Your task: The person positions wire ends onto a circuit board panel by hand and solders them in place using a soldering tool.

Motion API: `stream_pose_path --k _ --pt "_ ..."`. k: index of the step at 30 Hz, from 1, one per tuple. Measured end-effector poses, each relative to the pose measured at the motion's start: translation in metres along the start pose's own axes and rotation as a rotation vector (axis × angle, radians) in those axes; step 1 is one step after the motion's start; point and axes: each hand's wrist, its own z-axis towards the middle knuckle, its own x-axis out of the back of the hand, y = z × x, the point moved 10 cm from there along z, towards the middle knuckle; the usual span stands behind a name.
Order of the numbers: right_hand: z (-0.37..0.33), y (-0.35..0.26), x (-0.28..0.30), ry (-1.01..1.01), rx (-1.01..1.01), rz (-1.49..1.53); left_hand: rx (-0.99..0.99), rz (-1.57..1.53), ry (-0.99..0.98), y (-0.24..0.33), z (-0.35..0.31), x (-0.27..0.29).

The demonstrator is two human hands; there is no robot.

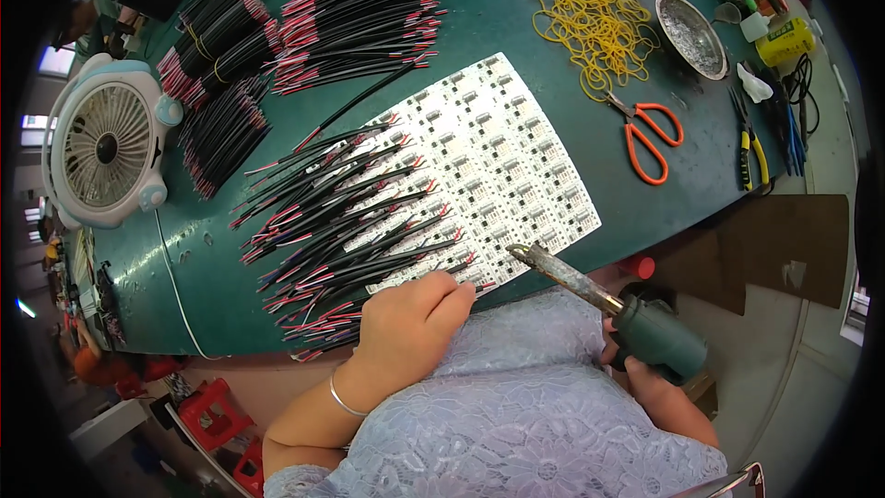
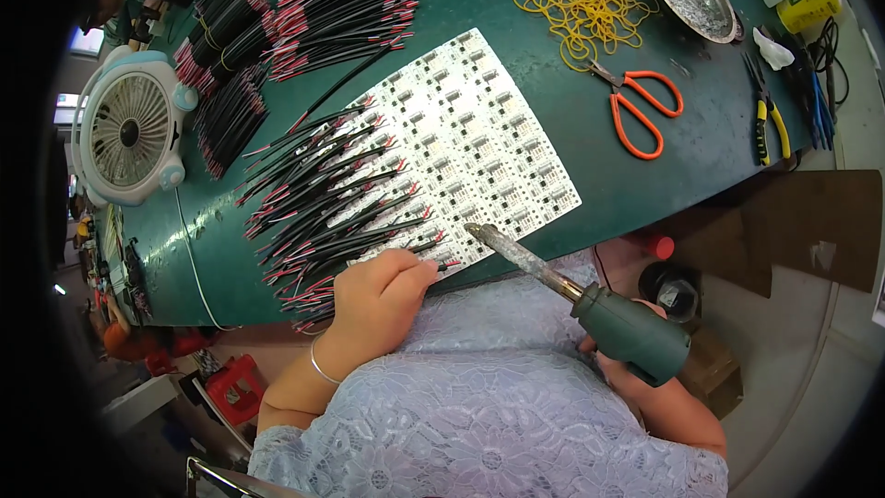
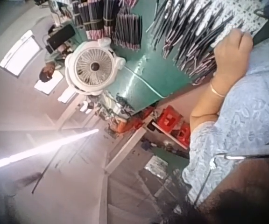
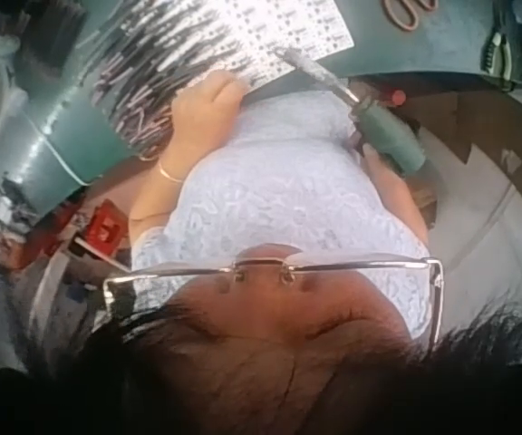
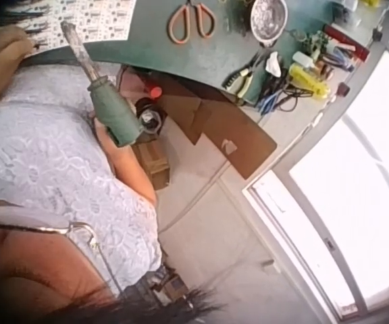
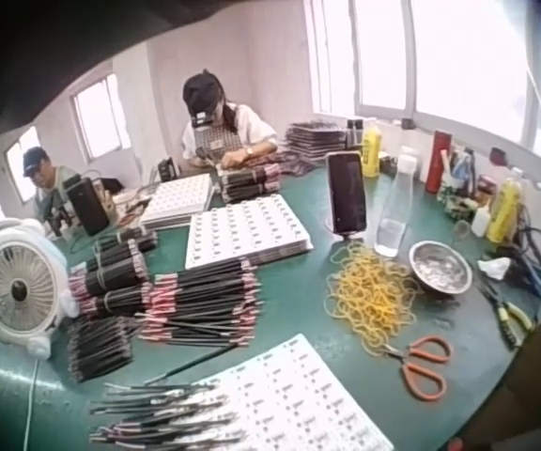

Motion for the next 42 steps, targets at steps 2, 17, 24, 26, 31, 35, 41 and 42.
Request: stream_pose_path --k 2,17,24,26,31,35,41,42 --pt "0.008 -0.021 -0.001 -0.032 0.034 -0.122 -0.052 -0.033 0.027 0.004 0.0 0.0" --pt "0.019 -0.023 -0.011 -0.087 -0.041 -0.201 -0.063 0.128 -0.017 0.015 0.001 -0.008" --pt "0.032 -0.053 -0.016 -0.09 0.218 -0.359 -0.051 0.135 -0.007 0.013 0.0 -0.008" --pt "0.032 -0.054 -0.018 -0.12 0.207 -0.35 -0.049 0.139 -0.002 0.013 0.0 -0.008" --pt "0.02 -0.028 -0.014 -0.111 -0.047 -0.359 -0.046 0.134 -0.004 0.013 0.001 -0.008" --pt "0.019 -0.03 -0.011 -0.07 0.005 -0.325 -0.006 0.118 0.003 0.01 0.001 -0.008" --pt "0.017 -0.034 -0.014 -0.122 0.008 -0.359 0.035 0.006 0.031 0.004 0.001 -0.003" --pt "0.018 -0.036 -0.013 -0.105 0.015 -0.346 0.059 -0.031 0.02 0.002 0.002 -0.003"
